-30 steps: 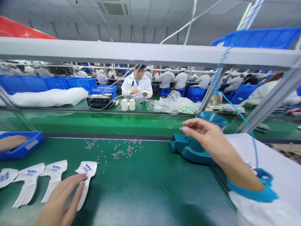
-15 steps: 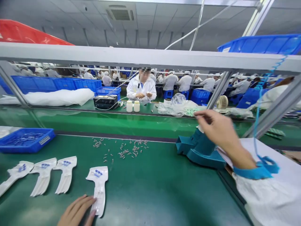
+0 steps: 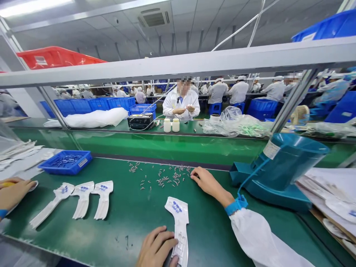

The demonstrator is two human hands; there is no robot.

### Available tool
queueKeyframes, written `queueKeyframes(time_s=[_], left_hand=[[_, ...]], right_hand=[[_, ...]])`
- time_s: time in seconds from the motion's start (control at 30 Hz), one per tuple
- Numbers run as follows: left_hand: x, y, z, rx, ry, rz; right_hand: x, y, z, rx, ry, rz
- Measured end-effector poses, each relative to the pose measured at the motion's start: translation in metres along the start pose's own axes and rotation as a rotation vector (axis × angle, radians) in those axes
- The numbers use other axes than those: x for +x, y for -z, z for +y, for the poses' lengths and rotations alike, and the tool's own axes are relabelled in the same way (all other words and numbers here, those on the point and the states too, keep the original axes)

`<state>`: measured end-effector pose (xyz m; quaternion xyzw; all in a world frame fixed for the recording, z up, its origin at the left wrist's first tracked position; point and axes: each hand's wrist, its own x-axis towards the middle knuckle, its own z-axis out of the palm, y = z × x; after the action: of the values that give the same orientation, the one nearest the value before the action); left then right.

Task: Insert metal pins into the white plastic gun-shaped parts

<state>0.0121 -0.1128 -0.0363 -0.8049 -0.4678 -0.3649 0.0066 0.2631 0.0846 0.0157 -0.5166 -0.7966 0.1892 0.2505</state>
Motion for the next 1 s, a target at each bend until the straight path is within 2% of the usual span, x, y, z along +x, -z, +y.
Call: queueKeyframes(time_s=[0.07, 0.13, 0.23, 0.3, 0.4, 0.6, 0.77, 0.87, 1.0], left_hand=[[0.013, 0.008, 0.001, -0.036, -0.009, -0.020], [0.024, 0.017, 0.004, -0.062, 0.015, -0.010], [0.032, 0.024, 0.016, -0.120, 0.055, 0.066], [0.032, 0.023, 0.025, -0.174, 0.063, 0.122], [0.028, 0.019, 0.033, -0.227, 0.115, 0.165], [0.025, 0.021, 0.032, -0.253, 0.188, 0.147], [0.029, 0.023, 0.034, -0.234, 0.246, 0.229], [0.030, 0.025, 0.038, -0.256, 0.243, 0.215], [0.029, 0.027, 0.042, -0.284, 0.214, 0.180]], right_hand=[[-0.015, 0.008, -0.019, 0.051, 0.011, -0.063], [-0.035, 0.014, -0.046, 0.172, 0.008, -0.208], [-0.066, 0.014, -0.086, 0.399, -0.038, -0.463], [-0.083, 0.009, -0.103, 0.494, -0.069, -0.548], [-0.095, -0.002, -0.111, 0.605, -0.129, -0.570], [-0.097, -0.016, -0.108, 0.798, -0.226, -0.554], [-0.099, -0.023, -0.116, 1.039, -0.358, -0.507], [-0.101, -0.020, -0.120, 1.046, -0.372, -0.468], [-0.104, -0.011, -0.121, 0.982, -0.338, -0.529]])
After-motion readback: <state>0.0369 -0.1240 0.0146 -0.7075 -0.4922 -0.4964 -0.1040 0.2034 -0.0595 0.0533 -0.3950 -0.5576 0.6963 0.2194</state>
